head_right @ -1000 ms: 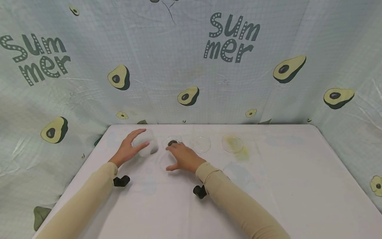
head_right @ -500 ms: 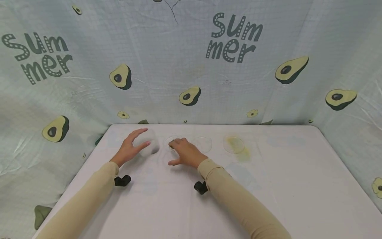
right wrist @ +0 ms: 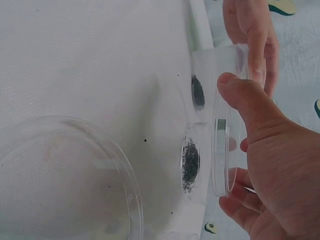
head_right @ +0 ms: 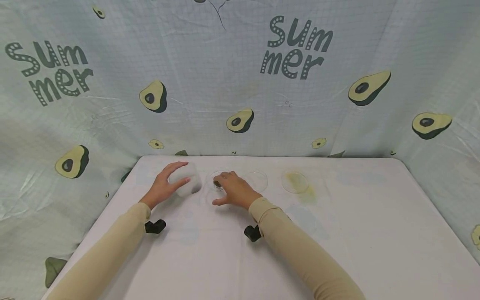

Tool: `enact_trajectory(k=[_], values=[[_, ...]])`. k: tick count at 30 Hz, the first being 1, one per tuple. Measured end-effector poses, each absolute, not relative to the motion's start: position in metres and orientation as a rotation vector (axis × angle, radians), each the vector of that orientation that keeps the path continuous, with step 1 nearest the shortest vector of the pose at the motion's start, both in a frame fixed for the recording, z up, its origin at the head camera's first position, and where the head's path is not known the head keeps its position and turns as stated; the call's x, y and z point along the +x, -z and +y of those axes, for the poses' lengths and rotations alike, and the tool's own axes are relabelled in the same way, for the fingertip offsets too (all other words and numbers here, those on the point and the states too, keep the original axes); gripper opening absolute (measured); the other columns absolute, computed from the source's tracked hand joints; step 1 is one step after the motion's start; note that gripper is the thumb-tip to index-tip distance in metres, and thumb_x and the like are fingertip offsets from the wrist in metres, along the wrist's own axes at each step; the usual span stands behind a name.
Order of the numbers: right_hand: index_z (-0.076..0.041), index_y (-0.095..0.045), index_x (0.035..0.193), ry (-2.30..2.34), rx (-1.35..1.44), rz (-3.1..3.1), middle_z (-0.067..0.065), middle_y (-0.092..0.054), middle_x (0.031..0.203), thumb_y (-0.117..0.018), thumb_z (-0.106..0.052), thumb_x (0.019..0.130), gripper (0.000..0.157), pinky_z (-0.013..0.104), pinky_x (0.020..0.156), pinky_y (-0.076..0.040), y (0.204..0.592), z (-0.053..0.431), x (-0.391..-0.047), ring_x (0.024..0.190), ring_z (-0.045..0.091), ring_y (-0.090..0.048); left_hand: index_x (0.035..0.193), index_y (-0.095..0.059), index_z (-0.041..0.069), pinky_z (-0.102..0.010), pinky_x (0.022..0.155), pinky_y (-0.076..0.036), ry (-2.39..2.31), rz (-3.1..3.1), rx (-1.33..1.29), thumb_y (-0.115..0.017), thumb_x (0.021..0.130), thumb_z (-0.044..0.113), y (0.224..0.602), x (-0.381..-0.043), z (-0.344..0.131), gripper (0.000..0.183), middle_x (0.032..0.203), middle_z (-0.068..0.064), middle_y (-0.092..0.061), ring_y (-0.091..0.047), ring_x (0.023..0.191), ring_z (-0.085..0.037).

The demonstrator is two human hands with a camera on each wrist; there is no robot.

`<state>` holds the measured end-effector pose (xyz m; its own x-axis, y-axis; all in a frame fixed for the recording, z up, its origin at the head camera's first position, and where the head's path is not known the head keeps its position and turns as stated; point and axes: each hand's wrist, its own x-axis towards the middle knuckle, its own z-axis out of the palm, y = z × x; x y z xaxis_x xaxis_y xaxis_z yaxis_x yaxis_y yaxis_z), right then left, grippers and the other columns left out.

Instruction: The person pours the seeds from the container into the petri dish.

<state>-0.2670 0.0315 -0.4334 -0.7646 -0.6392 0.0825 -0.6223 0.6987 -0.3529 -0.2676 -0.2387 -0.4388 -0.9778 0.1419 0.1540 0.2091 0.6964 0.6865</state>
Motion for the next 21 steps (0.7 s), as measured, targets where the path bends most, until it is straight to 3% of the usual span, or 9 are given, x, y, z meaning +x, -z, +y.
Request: enact_trajectory(k=[21], values=[[-0.014,-0.053,0.136,0.561,-1.006,2.868,0.009,-0.048,0.145,-0.077,-0.046,0.078,0.071,0.044,0.108,-0.043,0.442,0.029,-0.278,0.133,0.028,-0.044,0.141,-0.048,0.028,-0.058,0.116,-0.024,1.16,-2.801,-0.293,-0.066,0.089,0.047,0.441,-0.271,-0.24,0.057,0.154,-0.007,-0.036,-0.028,0.145,-0.03]])
